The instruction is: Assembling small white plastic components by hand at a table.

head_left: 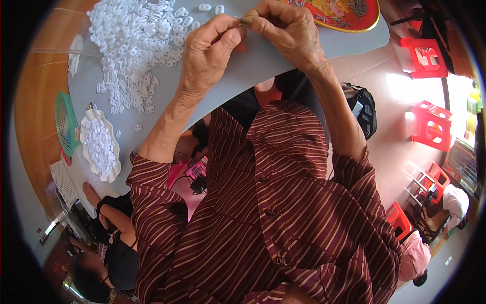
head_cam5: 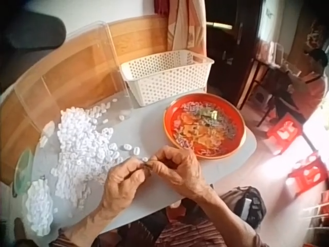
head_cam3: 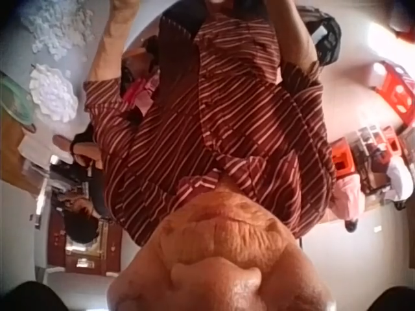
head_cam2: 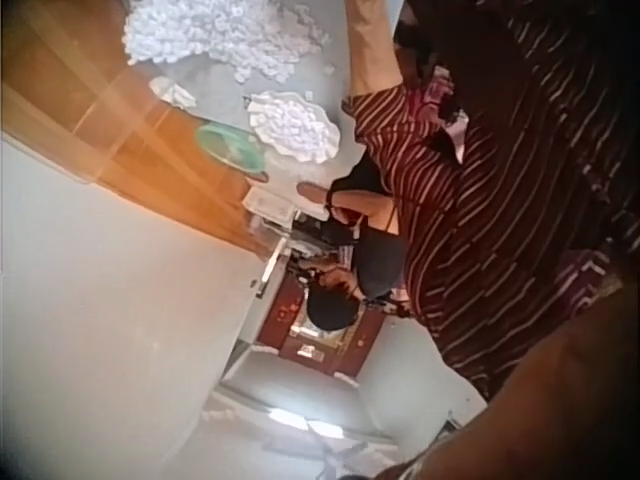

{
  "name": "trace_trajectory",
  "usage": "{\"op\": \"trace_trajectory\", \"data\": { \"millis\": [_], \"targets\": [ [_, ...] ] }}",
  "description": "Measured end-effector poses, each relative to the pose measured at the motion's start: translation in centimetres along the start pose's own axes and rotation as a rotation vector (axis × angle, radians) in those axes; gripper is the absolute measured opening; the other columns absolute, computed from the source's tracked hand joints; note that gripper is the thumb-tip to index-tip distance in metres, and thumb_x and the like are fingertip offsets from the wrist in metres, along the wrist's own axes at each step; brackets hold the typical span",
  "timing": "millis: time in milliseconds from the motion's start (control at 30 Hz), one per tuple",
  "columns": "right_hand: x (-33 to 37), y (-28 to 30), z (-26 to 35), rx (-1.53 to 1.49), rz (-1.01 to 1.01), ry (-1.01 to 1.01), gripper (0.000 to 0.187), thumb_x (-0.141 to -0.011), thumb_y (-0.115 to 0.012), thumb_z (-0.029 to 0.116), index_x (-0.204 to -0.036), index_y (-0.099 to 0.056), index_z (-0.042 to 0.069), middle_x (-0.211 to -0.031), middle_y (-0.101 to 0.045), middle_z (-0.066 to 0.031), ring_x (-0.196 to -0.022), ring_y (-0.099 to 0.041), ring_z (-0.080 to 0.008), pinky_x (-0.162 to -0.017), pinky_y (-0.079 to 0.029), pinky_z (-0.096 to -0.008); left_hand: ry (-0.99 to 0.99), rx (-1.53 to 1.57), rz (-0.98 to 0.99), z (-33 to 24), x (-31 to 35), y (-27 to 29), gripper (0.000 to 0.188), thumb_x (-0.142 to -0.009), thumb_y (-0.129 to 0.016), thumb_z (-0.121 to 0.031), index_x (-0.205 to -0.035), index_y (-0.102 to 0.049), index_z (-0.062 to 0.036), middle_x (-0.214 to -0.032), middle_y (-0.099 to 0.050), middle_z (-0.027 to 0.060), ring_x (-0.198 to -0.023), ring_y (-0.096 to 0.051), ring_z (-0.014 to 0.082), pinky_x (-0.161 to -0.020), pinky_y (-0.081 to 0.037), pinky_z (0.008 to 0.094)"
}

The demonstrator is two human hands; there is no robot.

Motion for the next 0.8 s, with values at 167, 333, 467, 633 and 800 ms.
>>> {"op": "trace_trajectory", "data": {
  "millis": [167, 333, 467, 633, 800],
  "targets": [
    [0.2, 0.0, -0.7, 0.078, -0.027, 0.011, 0.016, -0.086, -0.068, 0.019, -0.093, -0.068, 0.005, -0.075, -0.067, -0.0008, -0.07, -0.06, -0.0055, -0.062, -0.049, -0.0231, -0.012, 0.047, -0.04, -0.1, -0.3, 0.5, 0.013, -0.091, -0.057, -0.015, -0.094, -0.063, -0.0033, -0.069, -0.06, -0.0011, -0.066, -0.053, 0.0061, -0.059, -0.044, 0.0222],
    [-0.1, 0.3, -1.0, 0.06, -0.072, 0.062, 0.016, -0.086, -0.067, 0.018, -0.093, -0.066, 0.004, -0.077, -0.067, -0.0005, -0.072, -0.06, -0.0054, -0.064, -0.049, -0.0228, 0.006, -0.29, -0.065, -1.0, -1.9, 2.9, 0.015, -0.092, -0.057, -0.017, -0.099, -0.063, -0.004, -0.072, -0.063, 0.0013, -0.065, -0.056, 0.0084, -0.06, -0.046, 0.023],
    [-0.2, 0.3, -0.9, 0.011, -0.054, 0.051, 0.016, -0.087, -0.066, 0.018, -0.093, -0.065, 0.003, -0.077, -0.067, -0.0009, -0.072, -0.06, -0.0055, -0.064, -0.049, -0.0221, -0.249, -0.72, 0.071, -1.3, -4.3, 3.8, 0.019, -0.092, -0.05, -0.011, -0.104, -0.062, -0.0038, -0.087, -0.063, 0.0102, -0.078, -0.058, 0.0215, -0.074, -0.046, 0.0304],
    [-0.1, 0.2, -0.8, -0.02, -0.032, 0.044, 0.014, -0.089, -0.063, 0.016, -0.093, -0.064, 0.002, -0.073, -0.064, 0.0001, -0.066, -0.057, -0.0044, -0.061, -0.048, -0.0202, -0.308, -0.943, 0.435, -0.4, -6.1, 2.6, 0.028, -0.08, -0.054, 0.0, -0.108, -0.057, -0.0032, -0.087, -0.055, 0.0118, -0.091, -0.048, 0.0316, -0.083, -0.041, 0.0383],
    [-0.1, 0.1, -0.9, 0.005, -0.017, 0.018, 0.015, -0.086, -0.067, 0.015, -0.092, -0.065, 0.001, -0.072, -0.065, -0.0015, -0.065, -0.058, -0.0051, -0.061, -0.049, -0.0204, -0.337, -0.895, 0.482, 0.2, -6.3, 2.3, 0.023, -0.078, -0.061, -0.003, -0.1, -0.055, -0.003, -0.086, -0.055, 0.0132, -0.095, -0.05, 0.0313, -0.087, -0.042, 0.0405]
  ]
}}
Point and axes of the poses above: each hand's wrist, its own x-axis away from the middle knuckle, its own y-axis out of the back of the hand, z = x × y, the point moved 6 cm from there along -x, towards the middle knuckle
